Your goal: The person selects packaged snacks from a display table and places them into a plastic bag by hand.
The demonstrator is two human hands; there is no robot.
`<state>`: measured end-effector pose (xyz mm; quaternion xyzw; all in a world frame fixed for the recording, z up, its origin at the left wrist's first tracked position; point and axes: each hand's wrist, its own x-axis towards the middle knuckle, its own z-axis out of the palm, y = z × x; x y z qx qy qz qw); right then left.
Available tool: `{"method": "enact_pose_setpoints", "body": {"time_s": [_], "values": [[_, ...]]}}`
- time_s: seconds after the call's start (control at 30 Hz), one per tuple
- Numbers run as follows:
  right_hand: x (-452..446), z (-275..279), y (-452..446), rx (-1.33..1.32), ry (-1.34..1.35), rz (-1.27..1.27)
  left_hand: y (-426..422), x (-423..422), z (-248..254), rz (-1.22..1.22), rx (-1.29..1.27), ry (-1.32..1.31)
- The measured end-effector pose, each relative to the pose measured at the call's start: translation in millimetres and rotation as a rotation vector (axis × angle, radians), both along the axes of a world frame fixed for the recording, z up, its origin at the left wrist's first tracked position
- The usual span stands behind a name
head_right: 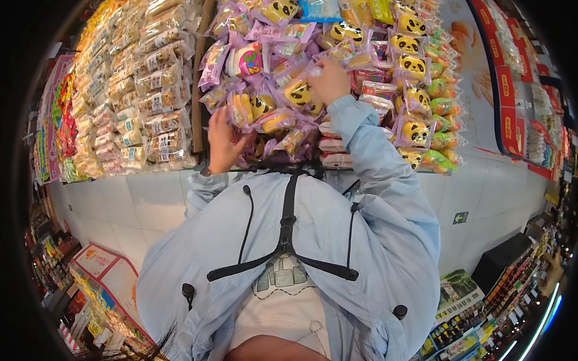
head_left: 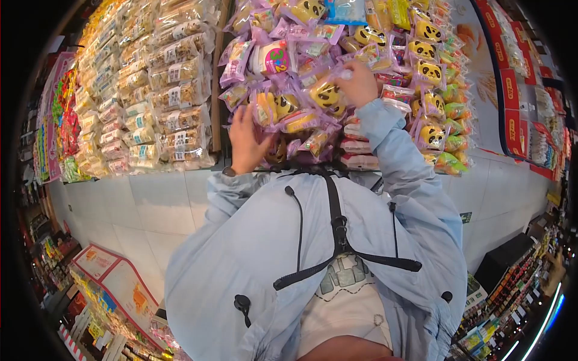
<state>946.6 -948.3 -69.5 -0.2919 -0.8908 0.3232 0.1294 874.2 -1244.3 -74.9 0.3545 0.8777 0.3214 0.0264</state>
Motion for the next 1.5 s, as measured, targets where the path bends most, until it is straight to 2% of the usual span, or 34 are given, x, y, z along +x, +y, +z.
{"method": "enact_pose_setpoints", "body": {"time_s": [0.1, 0.2, 0.3, 0.37, 0.47, 0.57, 0.67, 0.8, 0.9, 1.0, 1.03, 1.1, 1.17, 1.27, 1.3, 1.4, 1.5], "values": [[8.0, 1.5, 10.8, 0.03, 0.003, -0.212, -36.3, 5.6, -1.4, 0.128, -0.027, 0.092], [14.6, 8.3, 23.7, -0.041, 0.02, -0.363, -47.0, 19.8, -13.3, 0.259, -0.102, -0.082], [21.7, -2.6, 41.7, -0.016, 0.14, -0.408, -29.6, 22.9, -11.2, 0.39, -0.147, -0.119], [27.9, -17.1, 57.7, -0.039, 0.116, -0.422, -23.7, 21.0, -19.8, 0.46, -0.174, -0.157], [33.4, -18.0, 56.4, -0.105, 0.137, -0.419, -21.5, 15.4, -32.6, 0.501, -0.067, -0.148], [34.2, -22.9, 54.7, -0.145, 0.189, -0.443, -19.1, 7.4, -54.4, 0.392, 0.107, -0.272], [33.3, -38.6, 72.0, -0.086, 0.269, -0.493, -5.2, 11.3, -39.8, 0.388, 0.467, -0.691], [31.8, -37.5, 72.3, -0.002, 0.275, -0.55, 31.2, 23.8, -33.0, 0.196, 0.478, -0.918], [32.0, -17.5, 56.6, 0.007, 0.182, -0.518, 61.4, 27.5, -45.0, 0.195, 0.611, -0.991], [31.4, -5.7, 37.1, 0.192, 0.231, -0.478, 63.1, 16.2, -63.4, 0.11, 0.597, -0.971], [29.1, 1.7, 23.2, 0.277, 0.306, -0.386, 58.2, 13.8, -6.4, 0.156, 0.324, -0.946], [22.0, 16.1, -14.2, 0.447, 0.455, -0.202, 50.6, 1.2, -29.8, 0.125, 0.399, -1.021], [21.8, 29.6, -66.4, 0.324, 0.463, 0.172, 34.1, -14.5, -40.0, 0.133, 0.464, -1.085], [25.2, 22.0, -130.7, 0.204, 0.308, 0.717, -12.5, -36.6, 12.3, 0.114, 0.404, -1.177], [23.3, 21.3, -149.4, 0.162, 0.133, 0.74, -27.4, -35.4, 36.3, 0.171, 0.397, -1.166], [2.5, 8.9, -194.6, 0.116, -0.247, 0.756, -75.4, -39.7, 44.3, 0.205, 0.42, -1.171], [-11.7, -19.2, -221.3, 0.134, -0.4, 0.763, -103.6, -28.1, 39.2, 0.162, 0.697, -1.244]]}}
